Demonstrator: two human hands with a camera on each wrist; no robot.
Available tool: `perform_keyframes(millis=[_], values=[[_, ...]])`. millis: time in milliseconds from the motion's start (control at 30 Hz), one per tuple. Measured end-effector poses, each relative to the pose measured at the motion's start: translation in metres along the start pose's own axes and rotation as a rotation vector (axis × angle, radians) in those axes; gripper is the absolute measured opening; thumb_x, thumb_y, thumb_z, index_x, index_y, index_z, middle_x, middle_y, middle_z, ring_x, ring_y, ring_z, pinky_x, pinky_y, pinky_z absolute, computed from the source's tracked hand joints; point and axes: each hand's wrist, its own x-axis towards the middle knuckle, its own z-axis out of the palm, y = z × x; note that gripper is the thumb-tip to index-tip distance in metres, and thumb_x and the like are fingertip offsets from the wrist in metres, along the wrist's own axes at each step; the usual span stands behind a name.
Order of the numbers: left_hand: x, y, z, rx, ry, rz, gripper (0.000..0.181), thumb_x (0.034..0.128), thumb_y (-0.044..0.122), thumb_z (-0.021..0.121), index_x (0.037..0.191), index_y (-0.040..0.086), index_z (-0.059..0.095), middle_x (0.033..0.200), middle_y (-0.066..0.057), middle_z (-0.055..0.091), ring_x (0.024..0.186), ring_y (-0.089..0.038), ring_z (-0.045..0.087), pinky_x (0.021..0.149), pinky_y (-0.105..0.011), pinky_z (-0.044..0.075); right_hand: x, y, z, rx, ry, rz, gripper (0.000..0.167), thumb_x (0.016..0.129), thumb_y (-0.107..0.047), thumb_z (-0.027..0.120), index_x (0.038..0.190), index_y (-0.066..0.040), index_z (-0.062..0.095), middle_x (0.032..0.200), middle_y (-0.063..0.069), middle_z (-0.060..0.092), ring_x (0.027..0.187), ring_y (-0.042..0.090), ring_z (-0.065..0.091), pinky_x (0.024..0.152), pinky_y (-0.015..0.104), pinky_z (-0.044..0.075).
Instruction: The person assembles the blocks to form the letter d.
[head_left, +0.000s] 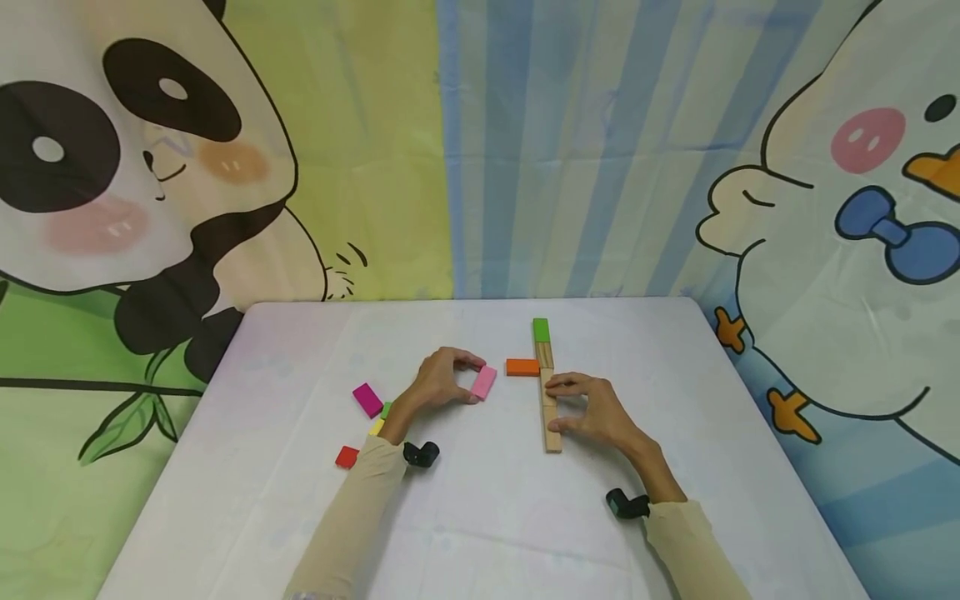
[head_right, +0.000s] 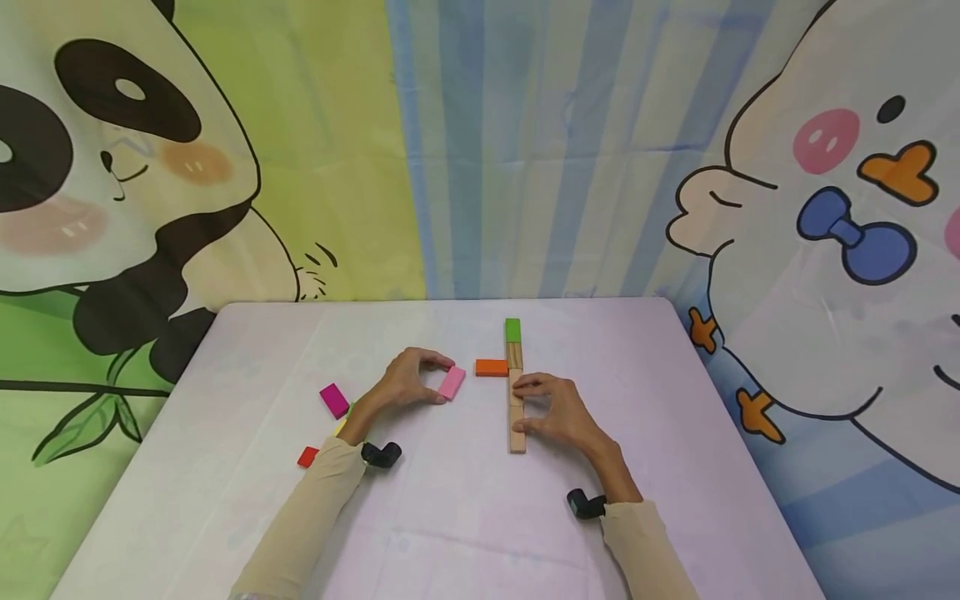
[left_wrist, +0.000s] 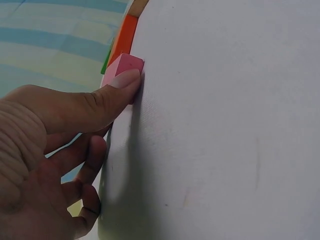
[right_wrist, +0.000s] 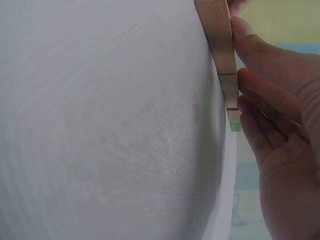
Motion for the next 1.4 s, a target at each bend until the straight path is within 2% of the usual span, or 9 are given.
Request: perform_keyframes(millis=[200, 533, 767, 967, 1400], values=[[0.003, 0.004, -0.002, 0.006, -0.027, 0.017, 0.06, 0.0749, 0.008, 0.101, 0.13, 0.014, 0.08, 0.129, -0.004, 0.079, 0.122, -0.026, 0.067, 0.115, -0.054, 0.047, 0.0, 0.001, 0.001, -0.009, 0.006, -0.001, 0.058, 0.076, -0.014, 0.101, 0.128, -0.001, 0.079, 0.136, 0.008, 0.077, 0.139, 0.039, 0.065, 0.119, 0.062, 0.047], [0.009, 0.001, -0.003, 0.035, -0.046, 0.087, 0.061, 0.0753, 0.011, 0.101, 0.132, 0.014, 0.079, 0.13, -0.003, 0.08, 0.122, -0.025, 0.07, 0.112, -0.055, 0.048, 0.0, -0.004, -0.001, -0.001, 0.004, -0.023, 0.058, 0.075, -0.013, 0.102, 0.126, 0.002, 0.079, 0.135, 0.011, 0.078, 0.138, 0.039, 0.066, 0.118, 0.061, 0.049], [0.012, 0.004, -0.004, 0.013, -0.058, 0.085, 0.06, 0.0754, 0.011, 0.101, 0.131, 0.014, 0.079, 0.13, -0.004, 0.079, 0.123, -0.026, 0.069, 0.113, -0.056, 0.046, 0.001, -0.004, -0.001, -0.008, 0.016, -0.021, 0.057, 0.075, -0.012, 0.102, 0.126, 0.002, 0.08, 0.134, 0.012, 0.078, 0.137, 0.04, 0.066, 0.117, 0.062, 0.049], [0.012, 0.004, -0.002, 0.02, -0.066, 0.078, 0.06, 0.0746, 0.012, 0.101, 0.13, 0.015, 0.079, 0.127, -0.003, 0.079, 0.121, -0.025, 0.069, 0.113, -0.056, 0.046, 0.0, -0.004, 0.001, 0.027, 0.004, -0.002, 0.057, 0.075, -0.013, 0.102, 0.126, 0.001, 0.08, 0.135, 0.011, 0.077, 0.138, 0.04, 0.065, 0.118, 0.062, 0.048], [0.015, 0.006, 0.001, 0.019, -0.081, 0.059, 0.06, 0.0784, 0.01, 0.099, 0.134, 0.015, 0.078, 0.133, -0.004, 0.078, 0.126, -0.025, 0.068, 0.118, -0.058, 0.043, 0.0, -0.002, 0.0, 0.024, 0.007, 0.004, 0.057, 0.075, -0.013, 0.102, 0.126, 0.001, 0.08, 0.135, 0.01, 0.077, 0.139, 0.04, 0.065, 0.119, 0.062, 0.048]])
